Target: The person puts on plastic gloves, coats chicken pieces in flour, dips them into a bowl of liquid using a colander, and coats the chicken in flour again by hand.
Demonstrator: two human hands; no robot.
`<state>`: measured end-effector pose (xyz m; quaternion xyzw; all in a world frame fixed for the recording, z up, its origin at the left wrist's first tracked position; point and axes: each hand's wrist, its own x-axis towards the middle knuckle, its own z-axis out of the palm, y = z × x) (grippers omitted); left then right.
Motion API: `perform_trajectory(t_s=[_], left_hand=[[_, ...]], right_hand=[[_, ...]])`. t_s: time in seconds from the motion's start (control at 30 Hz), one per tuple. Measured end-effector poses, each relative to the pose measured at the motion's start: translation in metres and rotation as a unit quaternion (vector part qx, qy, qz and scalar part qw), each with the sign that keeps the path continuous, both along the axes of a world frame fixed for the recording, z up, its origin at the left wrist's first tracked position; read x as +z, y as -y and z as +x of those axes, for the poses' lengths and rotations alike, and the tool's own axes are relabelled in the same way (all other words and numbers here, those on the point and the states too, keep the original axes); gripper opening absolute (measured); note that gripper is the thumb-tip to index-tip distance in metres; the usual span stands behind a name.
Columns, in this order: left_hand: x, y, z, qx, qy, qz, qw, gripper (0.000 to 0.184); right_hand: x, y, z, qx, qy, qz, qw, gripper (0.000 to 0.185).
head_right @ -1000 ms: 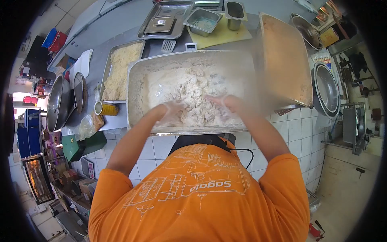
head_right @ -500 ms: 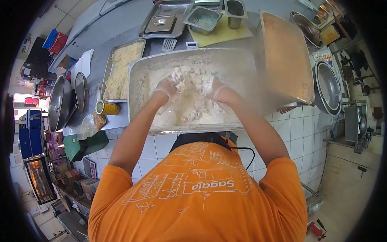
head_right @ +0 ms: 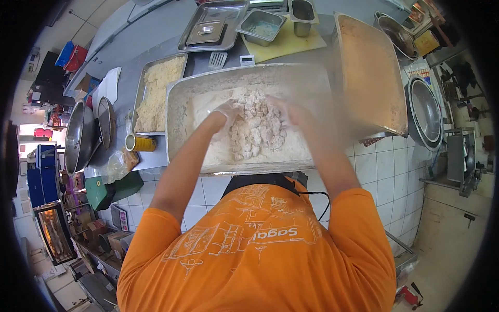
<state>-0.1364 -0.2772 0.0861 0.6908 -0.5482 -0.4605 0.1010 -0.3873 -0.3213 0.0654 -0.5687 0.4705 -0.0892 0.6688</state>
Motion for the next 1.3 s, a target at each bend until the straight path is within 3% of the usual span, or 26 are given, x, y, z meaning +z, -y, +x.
perform_trajectory(t_s=[0.07,0.13,0.2,0.33,0.43,0.5,0.53,0.6,0.7,0.73,0.77,0.83,0.9,0.97,1.03,1.1,1.13,1.2,1.3], left_hand=[[0.012,0.003,-0.020,0.066,-0.062,0.013,0.996,0.072],[0.009,-0.002,-0.027,0.094,-0.084,0.031,0.992,0.072],[-0.002,-0.001,-0.027,0.084,-0.066,0.042,0.993,0.072],[0.013,-0.011,-0.021,0.033,0.119,-0.002,0.992,0.072],[0.017,-0.011,0.013,0.011,0.184,-0.050,0.982,0.071],[0.018,-0.014,0.021,0.013,0.121,-0.050,0.991,0.070],[0.042,-0.022,0.013,0.047,-0.017,0.007,0.999,0.069],[0.078,-0.033,-0.001,0.128,-0.272,0.134,0.944,0.067],[0.087,-0.036,-0.001,0.014,-0.139,-0.008,0.990,0.066],[0.063,-0.037,0.010,0.027,-0.129,-0.033,0.991,0.062],[0.021,-0.037,0.028,0.040,-0.118,-0.061,0.990,0.058],[0.008,-0.040,0.039,0.035,-0.059,-0.019,0.997,0.053],[0.040,-0.048,0.035,-0.007,0.039,0.118,0.992,0.052],[0.033,-0.048,0.021,-0.015,-0.112,0.160,0.981,0.060],[0.017,-0.043,0.000,-0.025,-0.182,0.189,0.965,0.065],[-0.003,-0.038,-0.019,-0.039,-0.172,0.211,0.961,0.064],[0.000,-0.041,-0.024,0.023,-0.150,0.162,0.975,0.062],[0.011,-0.039,-0.028,0.101,-0.123,0.034,0.987,0.061],[0.062,-0.046,-0.024,0.053,-0.133,-0.213,0.966,0.069]], right_hand=[[-0.017,0.004,0.029,-0.004,0.015,0.006,1.000,0.088],[0.004,-0.005,0.078,-0.113,-0.044,0.182,0.976,0.089],[-0.010,0.001,0.075,-0.047,0.004,0.141,0.989,0.087],[0.021,0.002,0.057,-0.010,0.013,-0.029,0.999,0.080],[0.043,0.011,0.041,0.065,-0.157,-0.159,0.972,0.084],[0.079,-0.006,0.041,0.083,-0.142,-0.128,0.978,0.092],[0.094,-0.013,0.043,0.090,-0.134,-0.118,0.980,0.096],[0.105,-0.024,0.047,0.104,-0.097,-0.122,0.982,0.100],[0.113,-0.025,0.038,0.134,-0.105,-0.189,0.967,0.097],[0.114,-0.025,0.032,0.146,-0.117,-0.221,0.957,0.095],[0.112,-0.016,0.023,0.138,-0.108,-0.162,0.971,0.095],[0.101,-0.002,0.003,0.111,-0.093,-0.040,0.989,0.094],[0.077,-0.014,-0.010,0.049,-0.090,0.087,0.991,0.092],[0.078,-0.034,0.004,-0.018,-0.086,0.163,0.983,0.091],[0.083,-0.046,0.047,-0.077,-0.077,0.189,0.976,0.090],[0.036,-0.036,0.070,0.000,-0.053,0.138,0.989,0.086],[0.029,-0.035,0.076,0.037,-0.040,0.114,0.992,0.083],[0.019,-0.023,0.069,0.005,0.043,0.036,0.998,0.082],[0.063,-0.028,0.054,-0.017,0.071,-0.001,0.997,0.077]])
